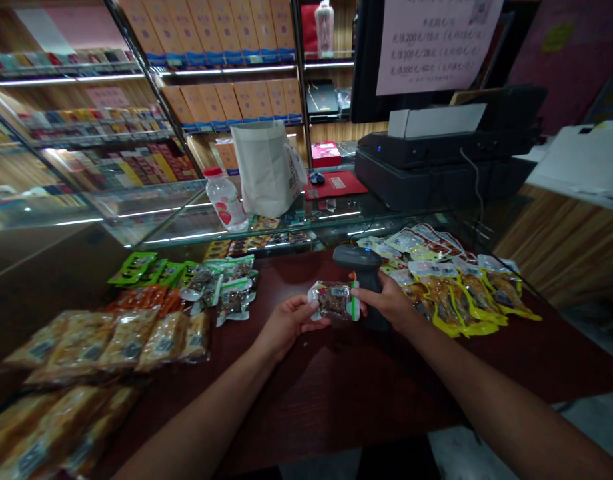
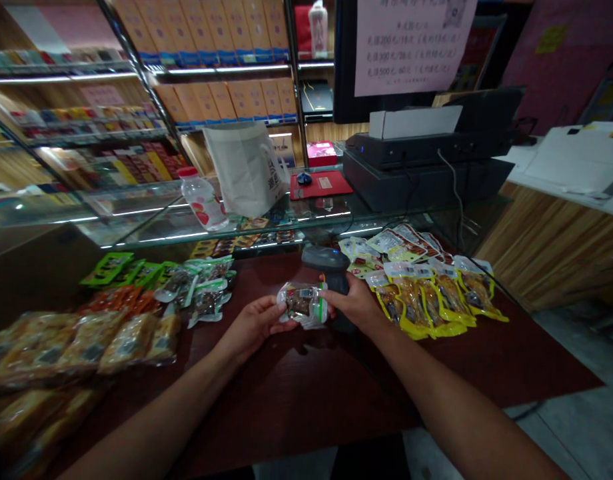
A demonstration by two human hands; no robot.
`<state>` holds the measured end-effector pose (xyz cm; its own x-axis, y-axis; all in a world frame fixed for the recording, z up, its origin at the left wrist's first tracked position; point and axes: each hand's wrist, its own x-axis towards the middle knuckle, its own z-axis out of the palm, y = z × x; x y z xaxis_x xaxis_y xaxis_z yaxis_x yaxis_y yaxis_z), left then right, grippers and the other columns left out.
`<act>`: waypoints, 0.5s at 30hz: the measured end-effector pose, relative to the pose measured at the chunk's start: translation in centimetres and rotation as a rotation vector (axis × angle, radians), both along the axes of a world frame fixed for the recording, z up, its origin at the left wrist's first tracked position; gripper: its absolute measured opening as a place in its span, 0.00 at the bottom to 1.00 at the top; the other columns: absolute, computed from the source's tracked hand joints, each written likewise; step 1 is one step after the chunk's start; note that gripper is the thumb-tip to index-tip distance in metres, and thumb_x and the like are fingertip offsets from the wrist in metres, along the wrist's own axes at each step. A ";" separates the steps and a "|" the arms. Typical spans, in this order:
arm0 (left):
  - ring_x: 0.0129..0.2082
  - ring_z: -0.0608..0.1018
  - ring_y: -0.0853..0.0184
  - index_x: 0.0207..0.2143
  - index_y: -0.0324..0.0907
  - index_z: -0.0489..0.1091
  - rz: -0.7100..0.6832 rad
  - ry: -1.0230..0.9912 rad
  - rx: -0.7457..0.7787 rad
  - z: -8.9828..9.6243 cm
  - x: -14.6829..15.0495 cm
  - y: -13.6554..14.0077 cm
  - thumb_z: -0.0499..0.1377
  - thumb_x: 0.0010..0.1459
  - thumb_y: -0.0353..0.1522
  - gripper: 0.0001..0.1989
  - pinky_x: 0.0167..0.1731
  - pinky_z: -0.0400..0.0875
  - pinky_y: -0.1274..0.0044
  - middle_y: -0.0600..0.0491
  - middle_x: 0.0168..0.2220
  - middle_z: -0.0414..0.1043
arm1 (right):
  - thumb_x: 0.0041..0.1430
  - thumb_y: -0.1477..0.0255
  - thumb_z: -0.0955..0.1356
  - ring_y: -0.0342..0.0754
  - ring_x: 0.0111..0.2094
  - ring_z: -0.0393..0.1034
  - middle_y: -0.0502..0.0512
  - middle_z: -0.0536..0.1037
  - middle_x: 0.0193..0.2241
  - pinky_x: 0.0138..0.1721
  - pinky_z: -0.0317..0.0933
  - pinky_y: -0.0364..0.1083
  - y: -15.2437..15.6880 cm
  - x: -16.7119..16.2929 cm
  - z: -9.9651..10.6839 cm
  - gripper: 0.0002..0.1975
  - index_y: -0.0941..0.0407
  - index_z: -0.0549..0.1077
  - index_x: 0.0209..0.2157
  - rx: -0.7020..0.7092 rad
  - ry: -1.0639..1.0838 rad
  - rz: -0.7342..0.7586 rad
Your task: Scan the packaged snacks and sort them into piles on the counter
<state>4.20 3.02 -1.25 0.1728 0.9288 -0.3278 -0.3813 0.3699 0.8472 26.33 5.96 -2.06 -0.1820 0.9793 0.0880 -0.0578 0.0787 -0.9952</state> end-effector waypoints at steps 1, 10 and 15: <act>0.25 0.83 0.63 0.29 0.34 0.75 0.040 0.012 -0.001 -0.1 -0.1 0.1 0.72 0.50 0.25 0.08 0.31 0.80 0.74 0.45 0.30 0.81 | 0.51 0.62 0.75 0.44 0.15 0.66 0.41 0.73 0.15 0.20 0.63 0.43 0.0 0.0 0.0 0.18 0.54 0.73 0.42 0.002 -0.002 0.000; 0.29 0.83 0.65 0.28 0.36 0.75 0.394 0.092 0.221 -0.4 -1.9 1.7 0.76 0.43 0.33 0.14 0.36 0.79 0.76 0.53 0.29 0.79 | 0.60 0.56 0.70 0.41 0.16 0.65 0.46 0.76 0.22 0.18 0.62 0.41 -0.6 -0.1 0.2 0.16 0.55 0.71 0.40 0.034 -0.045 -0.034; 0.30 0.81 0.69 0.31 0.36 0.79 0.469 0.167 0.330 -1.0 -2.7 2.3 0.76 0.40 0.40 0.19 0.37 0.76 0.79 0.53 0.31 0.79 | 0.64 0.56 0.68 0.41 0.17 0.67 0.47 0.75 0.23 0.19 0.63 0.41 -1.4 -0.3 0.2 0.15 0.55 0.72 0.37 0.028 -0.092 0.059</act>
